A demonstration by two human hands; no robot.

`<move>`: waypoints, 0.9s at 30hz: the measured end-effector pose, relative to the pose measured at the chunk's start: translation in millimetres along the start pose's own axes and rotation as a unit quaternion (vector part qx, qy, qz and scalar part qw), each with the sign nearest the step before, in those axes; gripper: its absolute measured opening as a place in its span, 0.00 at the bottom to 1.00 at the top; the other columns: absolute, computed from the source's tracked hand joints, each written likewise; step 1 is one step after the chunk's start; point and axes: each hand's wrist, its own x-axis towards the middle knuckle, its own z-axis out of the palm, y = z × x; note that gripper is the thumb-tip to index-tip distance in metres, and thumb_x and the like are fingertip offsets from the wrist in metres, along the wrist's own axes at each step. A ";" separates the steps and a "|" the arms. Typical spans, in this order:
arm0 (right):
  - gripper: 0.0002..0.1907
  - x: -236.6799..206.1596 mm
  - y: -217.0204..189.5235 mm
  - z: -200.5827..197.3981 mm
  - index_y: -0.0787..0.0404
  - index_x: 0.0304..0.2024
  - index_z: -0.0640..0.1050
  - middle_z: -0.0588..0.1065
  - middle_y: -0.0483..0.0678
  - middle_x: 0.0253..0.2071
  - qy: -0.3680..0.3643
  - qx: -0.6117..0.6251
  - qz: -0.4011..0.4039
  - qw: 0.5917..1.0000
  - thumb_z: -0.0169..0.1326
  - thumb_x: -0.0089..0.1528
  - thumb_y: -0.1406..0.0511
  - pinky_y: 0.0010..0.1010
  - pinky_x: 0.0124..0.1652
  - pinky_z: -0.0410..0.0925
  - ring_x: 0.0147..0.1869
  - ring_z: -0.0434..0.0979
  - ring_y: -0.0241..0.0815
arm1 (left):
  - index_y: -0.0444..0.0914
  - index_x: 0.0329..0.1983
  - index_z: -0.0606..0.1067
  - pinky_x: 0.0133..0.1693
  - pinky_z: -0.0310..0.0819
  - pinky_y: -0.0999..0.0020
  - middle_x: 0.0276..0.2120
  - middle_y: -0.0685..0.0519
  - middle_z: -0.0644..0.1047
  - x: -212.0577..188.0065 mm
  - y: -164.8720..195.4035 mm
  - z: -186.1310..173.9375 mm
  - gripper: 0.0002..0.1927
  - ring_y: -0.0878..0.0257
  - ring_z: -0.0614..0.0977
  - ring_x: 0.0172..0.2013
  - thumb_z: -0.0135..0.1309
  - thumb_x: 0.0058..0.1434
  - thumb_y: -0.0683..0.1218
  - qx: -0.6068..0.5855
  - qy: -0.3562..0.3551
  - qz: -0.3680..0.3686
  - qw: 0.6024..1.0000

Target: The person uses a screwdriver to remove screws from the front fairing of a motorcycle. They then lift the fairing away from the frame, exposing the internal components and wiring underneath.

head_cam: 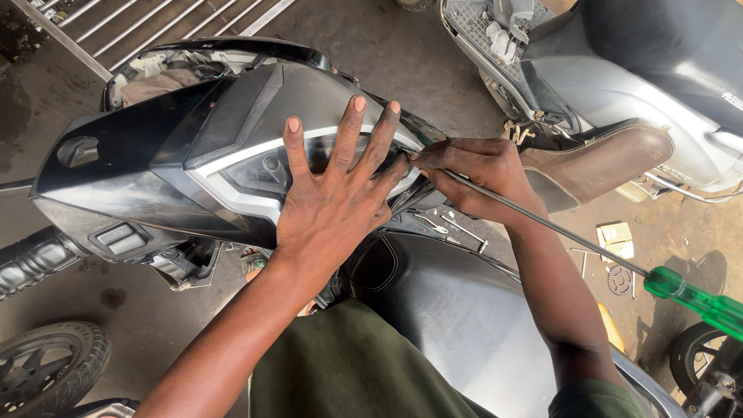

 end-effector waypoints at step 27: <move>0.12 6.7 -9.2 4.9 0.69 0.41 0.79 0.80 0.56 0.37 -0.044 -0.122 -0.053 0.990 0.62 0.55 0.71 0.36 0.36 0.76 0.36 0.84 0.51 | 0.61 0.67 0.76 0.65 0.30 0.16 0.84 0.51 0.50 -3.6 -0.9 3.3 0.31 0.42 0.40 0.79 0.61 0.60 0.69 0.003 0.008 0.009 1.000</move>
